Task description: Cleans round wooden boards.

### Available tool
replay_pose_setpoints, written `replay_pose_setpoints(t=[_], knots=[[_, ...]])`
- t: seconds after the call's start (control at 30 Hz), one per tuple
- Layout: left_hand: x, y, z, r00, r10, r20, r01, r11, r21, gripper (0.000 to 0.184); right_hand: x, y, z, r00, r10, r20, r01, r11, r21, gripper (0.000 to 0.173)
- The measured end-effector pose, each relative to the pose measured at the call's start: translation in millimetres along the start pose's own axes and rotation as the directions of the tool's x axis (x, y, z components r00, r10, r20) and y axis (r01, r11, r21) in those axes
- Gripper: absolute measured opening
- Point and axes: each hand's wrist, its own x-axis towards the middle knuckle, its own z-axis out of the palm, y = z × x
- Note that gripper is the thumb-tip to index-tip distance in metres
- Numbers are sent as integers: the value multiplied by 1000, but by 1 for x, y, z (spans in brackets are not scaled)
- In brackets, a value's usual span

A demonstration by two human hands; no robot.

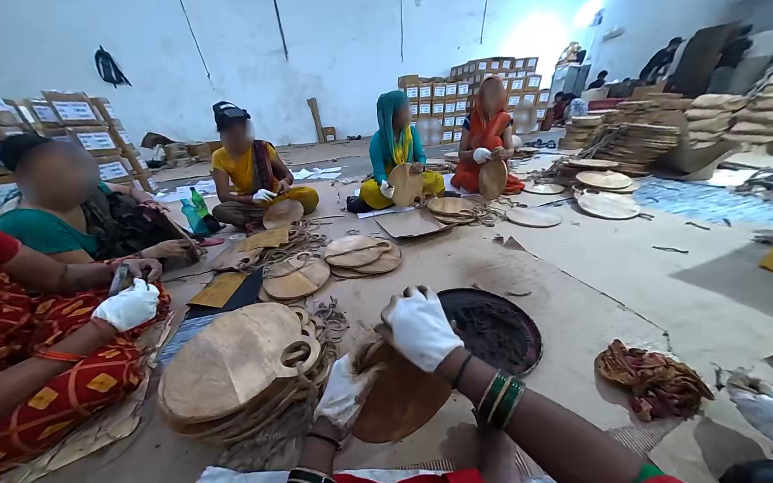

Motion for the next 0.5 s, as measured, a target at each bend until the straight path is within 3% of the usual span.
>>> replay_pose_setpoints(t=[0.07, 0.13, 0.23, 0.3, 0.37, 0.43, 0.5], knots=[[4, -41, -1, 994, 100, 42, -103, 991, 87, 42, 0, -9, 4, 997, 22, 81, -19, 999, -41, 33], [5, -59, 4, 997, 15, 78, -24, 993, 118, 46, 7, -6, 0, 982, 107, 154, -97, 993, -72, 31], [25, -49, 14, 986, 165, 27, -166, 983, 83, 46, 24, 4, -11, 909, 299, 290, -289, 954, -78, 33], [21, -15, 14, 996, 86, 12, -86, 996, 17, 43, 35, 22, -16, 853, 343, 394, -362, 932, -29, 35], [11, -12, 11, 997, 57, 43, -58, 998, 9, 44, 42, 53, -7, 878, 174, 446, -230, 970, 75, 30], [4, -38, 7, 991, 84, 102, -88, 995, 37, 47, 42, 76, -3, 899, -47, 436, -46, 979, 201, 24], [6, -39, 7, 991, 112, 68, -115, 993, 35, 43, 38, 86, 0, 915, -80, 395, -62, 941, 332, 23]])
